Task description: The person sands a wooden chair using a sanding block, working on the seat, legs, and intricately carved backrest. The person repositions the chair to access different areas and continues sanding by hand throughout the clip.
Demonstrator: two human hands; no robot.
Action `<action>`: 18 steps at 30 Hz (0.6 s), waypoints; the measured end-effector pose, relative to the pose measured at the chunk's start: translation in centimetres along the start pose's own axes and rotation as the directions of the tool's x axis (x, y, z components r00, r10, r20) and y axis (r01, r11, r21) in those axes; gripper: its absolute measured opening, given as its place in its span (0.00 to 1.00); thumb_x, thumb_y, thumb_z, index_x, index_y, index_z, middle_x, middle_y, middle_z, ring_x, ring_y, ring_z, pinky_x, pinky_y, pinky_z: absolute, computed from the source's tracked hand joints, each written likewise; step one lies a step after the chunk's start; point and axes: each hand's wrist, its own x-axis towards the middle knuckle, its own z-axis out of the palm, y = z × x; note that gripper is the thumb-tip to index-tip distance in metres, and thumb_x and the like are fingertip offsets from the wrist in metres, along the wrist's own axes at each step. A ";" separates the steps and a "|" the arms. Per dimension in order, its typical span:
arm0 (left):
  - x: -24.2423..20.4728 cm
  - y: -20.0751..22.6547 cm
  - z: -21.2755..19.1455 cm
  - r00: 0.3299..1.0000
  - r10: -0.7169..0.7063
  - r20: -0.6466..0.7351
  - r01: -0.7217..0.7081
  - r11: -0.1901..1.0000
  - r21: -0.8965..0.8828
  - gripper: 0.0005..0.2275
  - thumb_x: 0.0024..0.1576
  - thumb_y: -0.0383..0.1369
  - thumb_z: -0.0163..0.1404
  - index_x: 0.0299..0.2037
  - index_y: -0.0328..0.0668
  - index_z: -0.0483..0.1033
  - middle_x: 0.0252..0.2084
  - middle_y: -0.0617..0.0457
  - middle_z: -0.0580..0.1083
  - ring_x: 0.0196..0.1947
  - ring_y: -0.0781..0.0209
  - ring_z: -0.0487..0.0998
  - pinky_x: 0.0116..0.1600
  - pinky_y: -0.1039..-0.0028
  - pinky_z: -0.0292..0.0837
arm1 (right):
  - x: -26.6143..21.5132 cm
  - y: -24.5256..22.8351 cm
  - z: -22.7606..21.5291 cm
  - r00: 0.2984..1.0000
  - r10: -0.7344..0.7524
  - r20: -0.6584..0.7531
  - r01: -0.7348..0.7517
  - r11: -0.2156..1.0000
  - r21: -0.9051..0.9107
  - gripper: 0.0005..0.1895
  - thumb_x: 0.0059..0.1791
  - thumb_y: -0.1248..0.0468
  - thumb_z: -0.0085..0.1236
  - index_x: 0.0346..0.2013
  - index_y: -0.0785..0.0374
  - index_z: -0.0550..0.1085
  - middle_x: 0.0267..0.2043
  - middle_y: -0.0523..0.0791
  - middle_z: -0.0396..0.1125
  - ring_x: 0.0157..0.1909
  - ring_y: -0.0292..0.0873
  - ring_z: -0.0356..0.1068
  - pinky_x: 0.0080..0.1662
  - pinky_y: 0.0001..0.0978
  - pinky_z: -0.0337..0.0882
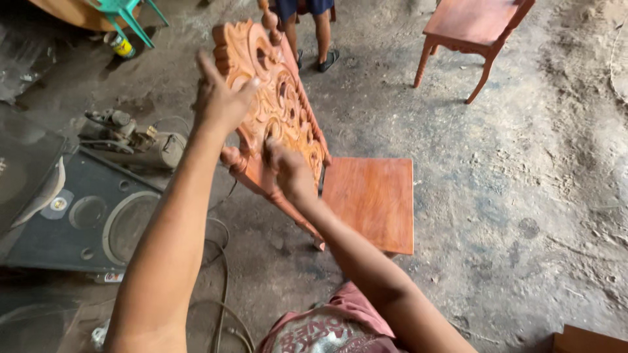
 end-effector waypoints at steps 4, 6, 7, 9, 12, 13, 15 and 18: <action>-0.4 0.5 -0.9 0.952 -0.277 0.133 0.273 0.961 0.046 0.50 0.57 0.51 0.57 0.76 0.30 0.33 0.66 0.23 0.64 0.65 0.32 0.69 0.68 0.58 0.66 | -4.1 -0.6 -0.6 0.993 0.017 0.115 -0.031 0.992 0.126 0.12 0.56 0.69 0.49 0.53 0.65 0.75 0.52 0.55 0.74 0.52 0.59 0.72 0.54 0.47 0.71; -0.4 0.7 -0.6 0.967 -0.227 0.115 0.208 0.966 0.156 0.49 0.59 0.51 0.58 0.74 0.23 0.38 0.63 0.21 0.67 0.63 0.30 0.71 0.66 0.57 0.67 | -6.1 0.5 -3.2 0.981 0.014 0.195 -0.054 0.977 0.205 0.09 0.57 0.67 0.53 0.49 0.65 0.76 0.47 0.55 0.74 0.50 0.60 0.74 0.51 0.46 0.73; -0.4 0.8 -0.5 0.966 -0.229 0.123 0.212 0.967 0.138 0.49 0.58 0.50 0.58 0.73 0.21 0.38 0.63 0.22 0.67 0.63 0.32 0.71 0.66 0.58 0.66 | -5.8 1.6 -4.1 0.947 0.190 0.258 -0.231 0.962 0.142 0.07 0.57 0.65 0.53 0.47 0.65 0.76 0.43 0.55 0.73 0.44 0.57 0.74 0.46 0.45 0.73; -0.2 0.7 -0.6 0.961 -0.239 0.140 0.225 0.968 0.106 0.49 0.56 0.49 0.59 0.72 0.19 0.39 0.63 0.24 0.67 0.62 0.35 0.71 0.66 0.60 0.65 | -4.7 3.5 -5.6 0.777 0.519 0.356 -0.550 0.835 -0.017 0.09 0.59 0.62 0.55 0.41 0.66 0.76 0.34 0.56 0.72 0.33 0.52 0.75 0.37 0.42 0.74; -0.6 0.8 -1.0 0.975 -0.165 0.147 0.165 0.986 0.009 0.44 0.56 0.47 0.60 0.70 0.20 0.47 0.63 0.26 0.69 0.63 0.37 0.73 0.64 0.59 0.67 | 0.2 6.2 -8.1 0.854 0.463 0.237 -0.502 0.852 0.147 0.10 0.56 0.60 0.59 0.39 0.67 0.76 0.31 0.49 0.75 0.30 0.41 0.76 0.35 0.35 0.74; -0.8 1.0 -0.9 0.976 -0.173 0.135 0.171 0.985 0.024 0.44 0.56 0.47 0.60 0.71 0.21 0.47 0.62 0.26 0.70 0.62 0.37 0.74 0.64 0.59 0.68 | 1.9 6.6 -8.8 0.822 0.505 0.262 -0.555 0.813 0.174 0.12 0.54 0.59 0.61 0.39 0.67 0.75 0.30 0.49 0.74 0.30 0.39 0.74 0.34 0.34 0.74; -1.1 1.3 -0.8 0.975 -0.197 0.099 0.193 0.980 0.048 0.43 0.56 0.46 0.60 0.71 0.23 0.49 0.62 0.28 0.71 0.62 0.37 0.74 0.63 0.58 0.68 | 4.9 7.2 -10.1 0.753 0.570 0.328 -0.648 0.730 0.217 0.17 0.51 0.57 0.65 0.38 0.69 0.72 0.29 0.47 0.72 0.31 0.34 0.72 0.32 0.32 0.75; -0.9 1.4 -0.7 0.975 -0.215 0.062 0.207 0.972 0.114 0.43 0.56 0.45 0.62 0.70 0.23 0.49 0.62 0.27 0.70 0.62 0.35 0.72 0.62 0.57 0.67 | 6.3 7.4 -10.5 0.753 0.510 0.415 -0.648 0.684 0.335 0.15 0.51 0.57 0.61 0.39 0.69 0.76 0.31 0.44 0.74 0.30 0.31 0.70 0.31 0.30 0.72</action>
